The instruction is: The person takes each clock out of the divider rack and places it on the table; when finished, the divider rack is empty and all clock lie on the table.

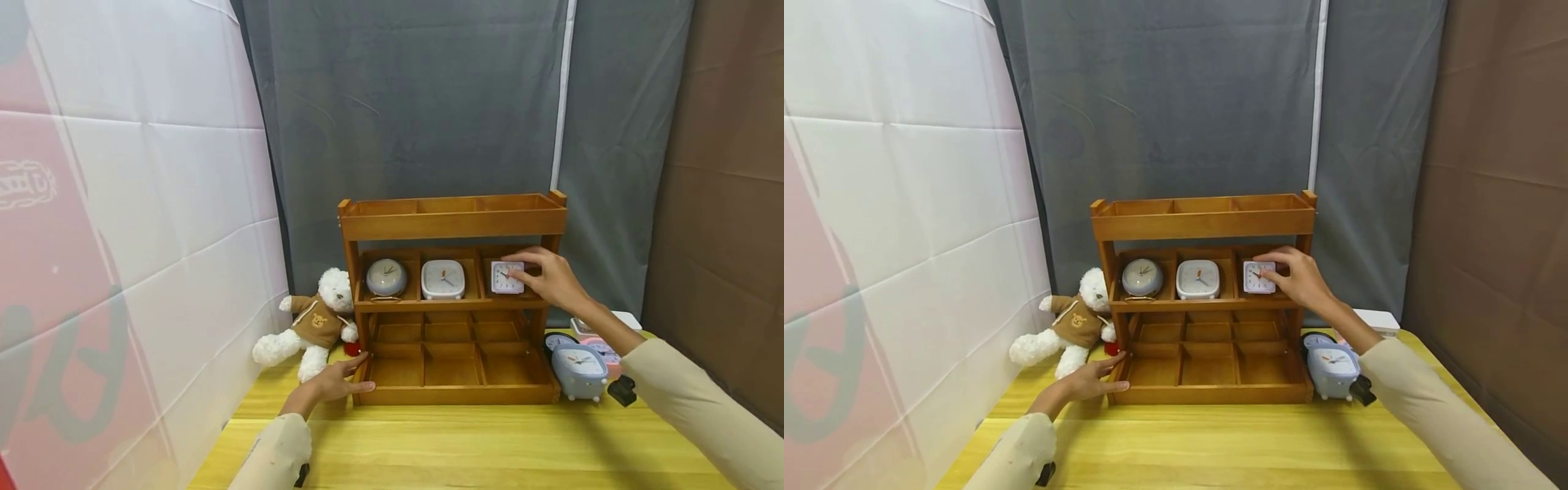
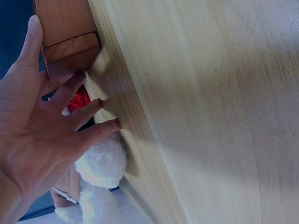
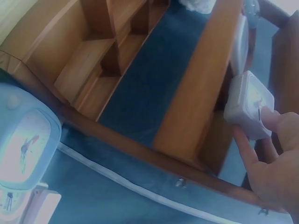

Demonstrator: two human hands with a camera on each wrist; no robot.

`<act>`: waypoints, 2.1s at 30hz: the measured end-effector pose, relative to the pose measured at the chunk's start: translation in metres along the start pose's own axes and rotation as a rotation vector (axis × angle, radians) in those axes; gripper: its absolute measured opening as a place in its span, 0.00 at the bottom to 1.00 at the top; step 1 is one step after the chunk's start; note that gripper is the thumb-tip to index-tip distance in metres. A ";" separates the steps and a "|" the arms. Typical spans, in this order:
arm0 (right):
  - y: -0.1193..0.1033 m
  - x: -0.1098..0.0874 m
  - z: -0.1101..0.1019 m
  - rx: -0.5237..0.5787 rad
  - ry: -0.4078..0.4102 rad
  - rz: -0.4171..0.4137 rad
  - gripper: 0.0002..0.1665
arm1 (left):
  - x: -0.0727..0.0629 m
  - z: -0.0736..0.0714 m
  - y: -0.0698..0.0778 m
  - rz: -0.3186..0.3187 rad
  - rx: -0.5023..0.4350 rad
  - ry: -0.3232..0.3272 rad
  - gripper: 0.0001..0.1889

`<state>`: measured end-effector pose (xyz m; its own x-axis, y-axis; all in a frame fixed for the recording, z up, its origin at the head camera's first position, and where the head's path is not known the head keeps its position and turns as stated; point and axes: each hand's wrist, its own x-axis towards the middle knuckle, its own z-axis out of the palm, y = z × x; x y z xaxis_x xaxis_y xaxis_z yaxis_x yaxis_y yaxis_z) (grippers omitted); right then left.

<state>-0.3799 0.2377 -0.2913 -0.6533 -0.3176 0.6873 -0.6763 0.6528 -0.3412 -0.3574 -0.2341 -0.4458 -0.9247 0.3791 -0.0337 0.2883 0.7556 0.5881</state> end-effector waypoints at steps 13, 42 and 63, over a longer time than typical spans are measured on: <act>-0.017 -0.037 -0.034 -0.009 -0.008 0.018 0.19 | -0.001 0.000 0.000 -0.014 -0.012 0.003 0.45; 0.099 -0.169 -0.091 -0.062 -0.101 0.253 0.18 | -0.003 0.003 0.000 -0.015 -0.034 0.005 0.46; 0.157 -0.230 -0.068 0.033 -0.289 0.401 0.13 | -0.002 0.000 0.003 -0.011 -0.015 0.006 0.46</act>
<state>-0.3127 0.4601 -0.4595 -0.9287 -0.2264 0.2936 -0.3597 0.7421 -0.5656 -0.3546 -0.2329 -0.4439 -0.9293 0.3677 -0.0354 0.2745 0.7516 0.5997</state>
